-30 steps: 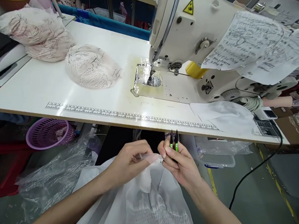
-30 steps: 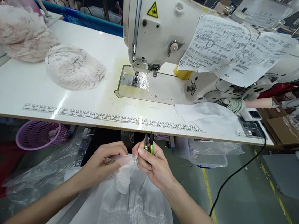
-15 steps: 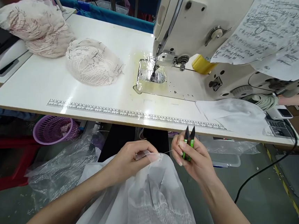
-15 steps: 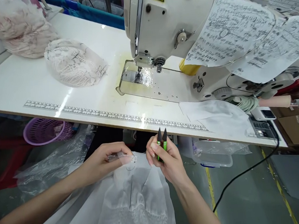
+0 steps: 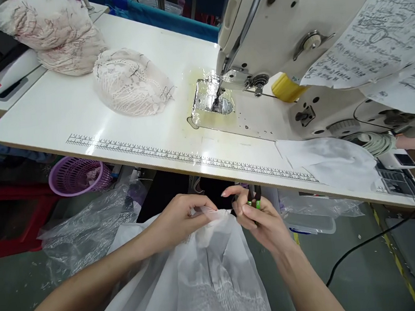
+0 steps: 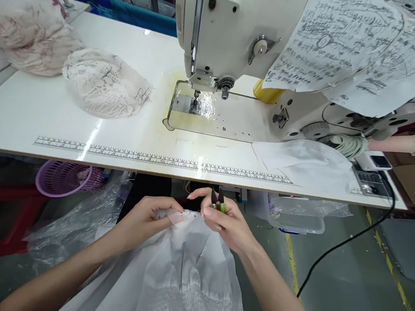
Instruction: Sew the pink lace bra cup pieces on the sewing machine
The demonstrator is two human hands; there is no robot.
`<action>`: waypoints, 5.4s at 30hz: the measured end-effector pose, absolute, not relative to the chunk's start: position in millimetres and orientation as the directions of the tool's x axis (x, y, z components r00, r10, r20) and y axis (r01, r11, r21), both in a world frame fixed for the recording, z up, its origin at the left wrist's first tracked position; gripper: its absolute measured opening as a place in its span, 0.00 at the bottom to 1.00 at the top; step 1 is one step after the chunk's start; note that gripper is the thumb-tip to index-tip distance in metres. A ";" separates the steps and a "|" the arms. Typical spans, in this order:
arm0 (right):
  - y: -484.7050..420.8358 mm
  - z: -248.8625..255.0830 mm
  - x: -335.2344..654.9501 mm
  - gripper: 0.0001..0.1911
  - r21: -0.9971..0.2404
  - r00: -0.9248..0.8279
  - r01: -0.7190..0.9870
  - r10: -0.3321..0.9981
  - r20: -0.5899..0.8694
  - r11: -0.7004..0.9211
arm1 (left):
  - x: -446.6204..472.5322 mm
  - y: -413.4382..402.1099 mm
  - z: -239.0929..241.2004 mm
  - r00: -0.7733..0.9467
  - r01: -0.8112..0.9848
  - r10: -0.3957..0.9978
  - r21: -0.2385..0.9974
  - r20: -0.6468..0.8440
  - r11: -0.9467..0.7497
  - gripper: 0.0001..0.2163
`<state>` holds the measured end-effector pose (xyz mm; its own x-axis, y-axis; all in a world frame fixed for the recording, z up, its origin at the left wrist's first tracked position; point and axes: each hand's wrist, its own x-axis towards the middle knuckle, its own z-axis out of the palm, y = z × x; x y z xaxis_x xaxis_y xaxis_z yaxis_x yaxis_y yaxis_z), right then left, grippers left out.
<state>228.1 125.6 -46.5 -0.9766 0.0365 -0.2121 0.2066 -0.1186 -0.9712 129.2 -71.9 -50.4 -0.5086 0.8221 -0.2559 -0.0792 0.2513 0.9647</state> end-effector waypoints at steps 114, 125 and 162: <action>128.9 -45.1 232.5 0.08 -0.992 -0.924 0.124 0.362 -0.119 -0.010 | 130.3 -78.8 -60.7 -0.490 0.418 0.856 0.906 0.162 0.068 0.06; 98.0 -48.5 234.0 0.08 -0.954 -0.979 0.203 0.071 -0.192 0.220 | 127.1 -92.8 -64.1 -0.202 0.965 0.671 0.263 0.713 0.011 0.06; 78.1 -42.6 247.5 0.20 -0.557 -0.957 -0.206 -0.045 0.288 0.804 | 129.9 -98.9 -62.4 -0.029 0.999 0.549 0.042 0.835 -0.011 0.06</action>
<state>247.5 78.1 -42.6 -0.9566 -0.0449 0.2880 -0.2056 0.8044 -0.5574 129.9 -98.9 -62.4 -0.0286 0.5494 0.8351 0.9991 -0.0111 0.0415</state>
